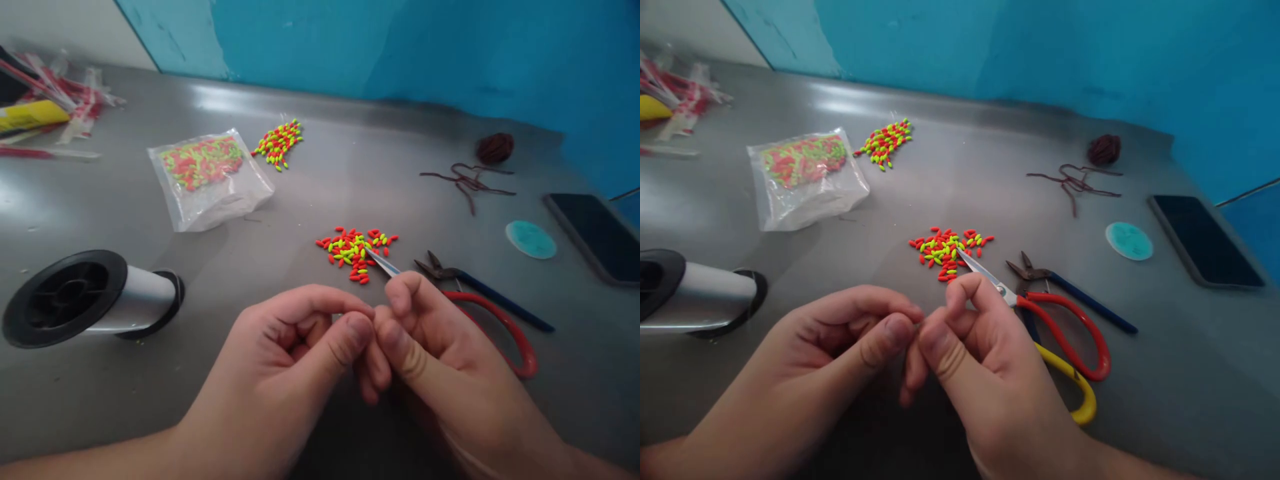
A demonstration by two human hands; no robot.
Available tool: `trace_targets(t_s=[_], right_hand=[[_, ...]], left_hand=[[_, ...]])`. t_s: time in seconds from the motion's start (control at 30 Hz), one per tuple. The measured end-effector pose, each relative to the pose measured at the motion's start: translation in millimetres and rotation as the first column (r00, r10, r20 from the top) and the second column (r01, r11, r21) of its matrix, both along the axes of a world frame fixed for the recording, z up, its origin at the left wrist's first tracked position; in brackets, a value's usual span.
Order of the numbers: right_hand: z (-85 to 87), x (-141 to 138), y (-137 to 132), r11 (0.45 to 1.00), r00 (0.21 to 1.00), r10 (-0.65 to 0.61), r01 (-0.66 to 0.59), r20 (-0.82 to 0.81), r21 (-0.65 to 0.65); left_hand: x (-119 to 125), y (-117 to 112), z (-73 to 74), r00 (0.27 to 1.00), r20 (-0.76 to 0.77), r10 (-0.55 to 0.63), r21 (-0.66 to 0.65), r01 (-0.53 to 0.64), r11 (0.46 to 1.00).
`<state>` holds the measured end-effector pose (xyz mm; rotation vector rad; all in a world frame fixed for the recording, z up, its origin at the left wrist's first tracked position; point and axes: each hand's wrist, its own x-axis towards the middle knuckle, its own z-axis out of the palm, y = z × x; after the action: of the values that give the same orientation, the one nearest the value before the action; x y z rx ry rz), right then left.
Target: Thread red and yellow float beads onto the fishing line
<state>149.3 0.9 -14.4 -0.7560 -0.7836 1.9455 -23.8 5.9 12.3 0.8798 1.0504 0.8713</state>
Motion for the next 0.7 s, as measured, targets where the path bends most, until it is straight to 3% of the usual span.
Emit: trace_targets(t_s=[0.1, 0.2, 0.3, 0.47, 0.6, 0.7], right_hand=[[0.5, 3.4, -5.8, 0.971, 1.0, -0.007, 0.013, 0.024, -0.237], [2.1, 8.6, -7.0, 0.947, 0.999, 0.009, 0.003, 0.035, -0.321], [1.3, 12.6, -4.3, 0.94, 0.993, 0.09, -0.057, 0.082, -0.335], [-8.9, 18.3, -2.4, 0.946, 0.944, 0.213, -0.135, 0.251, -0.294], [-9.2, 17.6, -4.5, 0.951, 0.933, 0.224, -0.148, 0.28, -0.27], [1.6, 12.5, -6.5, 0.945, 0.937, 0.151, -0.044, 0.315, -0.323]], left_hand=[[0.9, -0.4, -5.9, 0.999, 0.027, -0.036, -0.071, 0.038, 0.997], [2.9, -1.1, -16.1, 0.994, 0.098, -0.049, -0.118, 0.061, 0.991], [2.8, -1.9, -23.2, 0.989, 0.141, -0.045, -0.167, 0.068, 0.984], [-3.9, -6.9, -23.1, 0.979, 0.205, 0.01, -0.298, 0.053, 0.953], [-5.5, -10.2, -24.5, 0.972, 0.235, 0.027, -0.288, 0.043, 0.957], [-3.9, -9.5, -25.6, 0.973, 0.228, 0.034, -0.29, 0.034, 0.956]])
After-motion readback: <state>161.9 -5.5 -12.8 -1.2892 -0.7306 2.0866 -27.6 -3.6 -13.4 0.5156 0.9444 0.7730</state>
